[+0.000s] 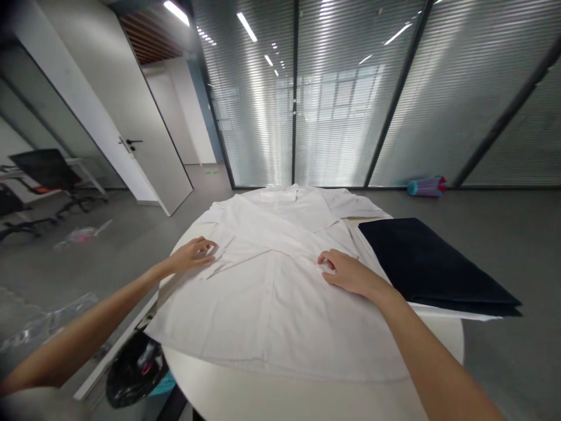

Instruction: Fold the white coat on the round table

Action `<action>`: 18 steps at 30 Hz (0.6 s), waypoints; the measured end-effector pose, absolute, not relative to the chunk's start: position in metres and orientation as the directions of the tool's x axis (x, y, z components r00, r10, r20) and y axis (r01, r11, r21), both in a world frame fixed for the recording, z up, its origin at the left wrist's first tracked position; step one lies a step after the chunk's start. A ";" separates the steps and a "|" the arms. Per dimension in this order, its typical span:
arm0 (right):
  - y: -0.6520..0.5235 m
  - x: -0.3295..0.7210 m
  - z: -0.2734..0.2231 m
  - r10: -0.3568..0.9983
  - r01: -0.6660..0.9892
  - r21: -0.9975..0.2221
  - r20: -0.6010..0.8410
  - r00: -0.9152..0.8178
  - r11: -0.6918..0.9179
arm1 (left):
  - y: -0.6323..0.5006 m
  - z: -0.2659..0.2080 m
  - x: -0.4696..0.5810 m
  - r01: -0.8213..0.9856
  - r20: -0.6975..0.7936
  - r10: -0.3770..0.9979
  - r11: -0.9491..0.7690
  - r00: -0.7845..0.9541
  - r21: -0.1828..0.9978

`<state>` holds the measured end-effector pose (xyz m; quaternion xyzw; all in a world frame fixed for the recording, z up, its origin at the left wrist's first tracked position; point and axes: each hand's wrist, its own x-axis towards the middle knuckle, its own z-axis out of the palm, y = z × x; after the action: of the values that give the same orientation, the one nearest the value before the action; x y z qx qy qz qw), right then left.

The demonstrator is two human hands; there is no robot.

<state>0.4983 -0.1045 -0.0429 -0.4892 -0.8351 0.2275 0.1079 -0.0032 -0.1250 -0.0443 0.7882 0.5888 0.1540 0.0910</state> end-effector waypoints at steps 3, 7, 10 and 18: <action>-0.103 0.498 -0.045 0.867 0.770 -0.482 -0.042 -0.497 0.418 | -0.147 -0.048 -0.004 0.911 0.108 0.952 -0.306 0.287 0.276; -0.103 0.497 -0.042 0.869 0.778 -0.483 -0.070 -0.491 0.401 | -0.156 -0.048 -0.006 0.934 0.037 0.956 -0.293 0.292 0.202; -0.105 0.496 -0.039 0.870 0.782 -0.480 -0.075 -0.488 0.398 | -0.154 -0.044 -0.010 0.932 0.027 0.951 -0.307 0.307 0.191; -0.104 0.500 -0.037 0.857 0.712 -0.585 -0.055 -0.512 0.388 | -0.147 -0.018 0.113 0.718 0.232 0.743 -0.668 0.628 0.197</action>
<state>0.5003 -0.1043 -0.0370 -0.4768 -0.8230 0.2806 0.1290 0.1129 -0.1469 -0.0180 0.9011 0.4053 0.1479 0.0427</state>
